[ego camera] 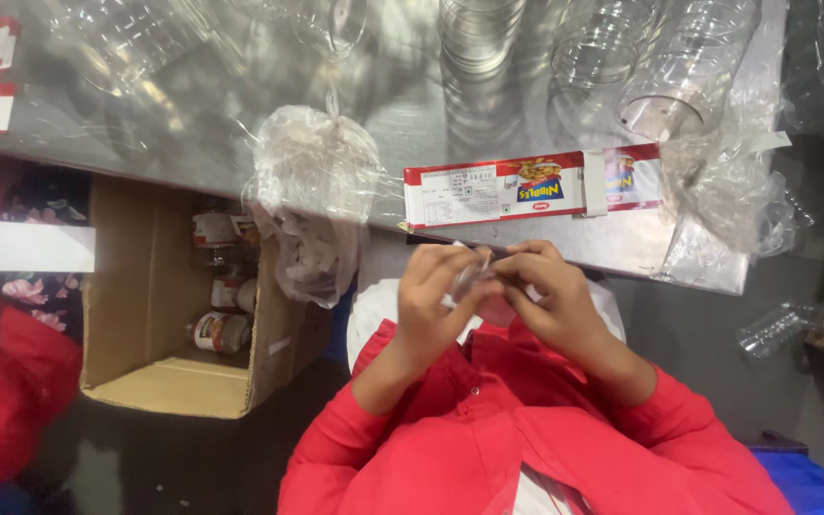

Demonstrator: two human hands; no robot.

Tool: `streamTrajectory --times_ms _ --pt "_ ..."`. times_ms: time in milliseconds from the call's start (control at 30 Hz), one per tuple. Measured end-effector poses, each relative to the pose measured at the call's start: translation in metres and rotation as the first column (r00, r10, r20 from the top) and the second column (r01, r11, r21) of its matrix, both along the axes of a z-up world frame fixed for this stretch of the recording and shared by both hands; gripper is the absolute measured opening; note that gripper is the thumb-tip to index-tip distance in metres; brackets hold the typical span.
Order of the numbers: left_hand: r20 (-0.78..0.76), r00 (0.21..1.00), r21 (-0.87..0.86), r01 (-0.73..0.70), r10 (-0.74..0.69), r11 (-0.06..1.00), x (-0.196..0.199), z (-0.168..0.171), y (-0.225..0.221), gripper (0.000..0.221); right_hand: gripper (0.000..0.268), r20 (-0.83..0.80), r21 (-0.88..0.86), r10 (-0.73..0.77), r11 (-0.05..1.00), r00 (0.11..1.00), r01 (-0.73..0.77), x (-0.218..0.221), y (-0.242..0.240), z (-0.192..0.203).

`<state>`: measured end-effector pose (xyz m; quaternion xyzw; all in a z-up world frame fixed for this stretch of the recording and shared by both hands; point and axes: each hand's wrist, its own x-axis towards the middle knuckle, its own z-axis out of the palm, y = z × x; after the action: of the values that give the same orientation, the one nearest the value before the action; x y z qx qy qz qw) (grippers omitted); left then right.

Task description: The person applies labels to plastic containers by hand, removing the adhesive backing and pressing the label onto the side of each jar.

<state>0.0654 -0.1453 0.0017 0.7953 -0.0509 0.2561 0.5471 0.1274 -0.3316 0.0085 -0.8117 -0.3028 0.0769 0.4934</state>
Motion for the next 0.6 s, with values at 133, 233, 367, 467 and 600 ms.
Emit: streamTrajectory --times_ms 133,233,367,467,600 --pt "-0.004 0.974 -0.559 0.186 -0.227 0.808 0.004 -0.04 0.003 0.007 0.016 -0.045 0.101 0.09 0.991 0.995 -0.086 0.003 -0.003 0.004" --pt "0.015 0.958 -0.967 0.087 -0.286 0.238 0.012 -0.067 0.033 0.016 0.015 -0.288 0.227 0.105 0.973 0.952 -0.039 0.006 -0.017 0.008" --pt "-0.023 0.971 -0.947 0.056 -0.239 0.316 -0.011 -0.069 0.089 0.022 0.013 -0.388 0.343 0.095 0.938 0.917 0.048 0.01 -0.028 0.013" --pt "-0.148 0.989 -0.754 -0.132 0.029 0.643 -0.03 -0.073 0.129 0.026 0.017 -0.405 0.343 0.105 0.938 0.908 0.045 0.014 -0.035 0.018" --pt "-0.407 0.814 0.032 -0.441 0.415 0.897 -0.042 -0.078 0.16 0.027 0.02 -0.421 0.296 0.054 0.952 0.905 0.081 0.02 -0.046 0.016"
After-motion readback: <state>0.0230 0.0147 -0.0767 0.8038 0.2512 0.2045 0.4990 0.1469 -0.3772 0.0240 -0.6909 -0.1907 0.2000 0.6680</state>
